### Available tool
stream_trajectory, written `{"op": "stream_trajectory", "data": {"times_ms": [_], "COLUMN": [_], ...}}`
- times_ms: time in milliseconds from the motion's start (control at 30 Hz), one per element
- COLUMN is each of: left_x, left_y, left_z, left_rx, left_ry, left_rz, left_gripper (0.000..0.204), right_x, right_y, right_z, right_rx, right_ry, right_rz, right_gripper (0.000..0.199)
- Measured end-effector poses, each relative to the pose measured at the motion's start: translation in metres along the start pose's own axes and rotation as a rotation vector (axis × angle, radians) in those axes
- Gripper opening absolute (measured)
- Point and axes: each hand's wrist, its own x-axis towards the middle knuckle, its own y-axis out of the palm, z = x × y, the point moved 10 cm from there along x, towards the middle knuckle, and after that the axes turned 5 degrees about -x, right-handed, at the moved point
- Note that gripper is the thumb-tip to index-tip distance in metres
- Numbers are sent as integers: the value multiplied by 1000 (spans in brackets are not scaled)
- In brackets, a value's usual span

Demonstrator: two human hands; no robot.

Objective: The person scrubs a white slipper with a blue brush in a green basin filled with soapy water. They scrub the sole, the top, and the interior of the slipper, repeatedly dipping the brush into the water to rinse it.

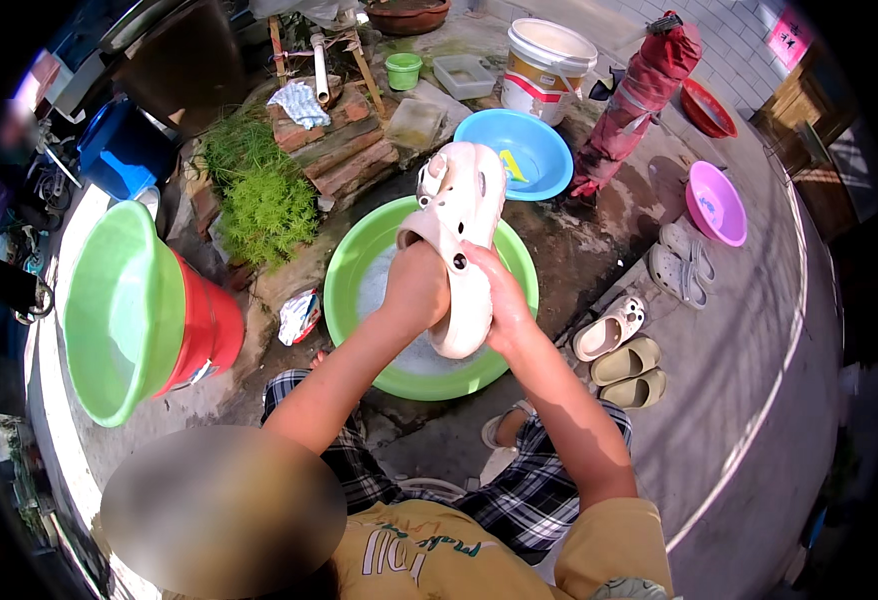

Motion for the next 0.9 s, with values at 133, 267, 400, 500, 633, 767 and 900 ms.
{"op": "stream_trajectory", "data": {"times_ms": [133, 267, 400, 500, 633, 767, 900], "left_x": [-21, -24, 0, -13, -9, -15, -43], "left_y": [8, 2, -1, 13, 44, 31, 32], "left_z": [-28, -36, 7, 52, 48, 14, -20], "left_rx": [-57, -11, 269, -123, 113, -85, -234], "left_ry": [79, 143, 16, -281, -161, 35, 79], "left_rz": [196, 56, 23, -119, 193, 224, 354], "left_gripper": [23, 27, 18, 11, 17, 40, 58], "right_x": [20, 6, -6, -6, 8, 14, 10], "right_y": [-23, -23, 3, 11, -12, -30, -52], "right_z": [37, 30, -8, -1, 10, 45, 95], "right_rx": [127, 83, 39, -138, -304, -266, -226], "right_ry": [-29, 24, 69, -75, -250, -333, -443], "right_rz": [81, 26, -16, -75, -159, -131, -132], "right_gripper": [39, 43, 50, 66, 81, 76, 79]}}
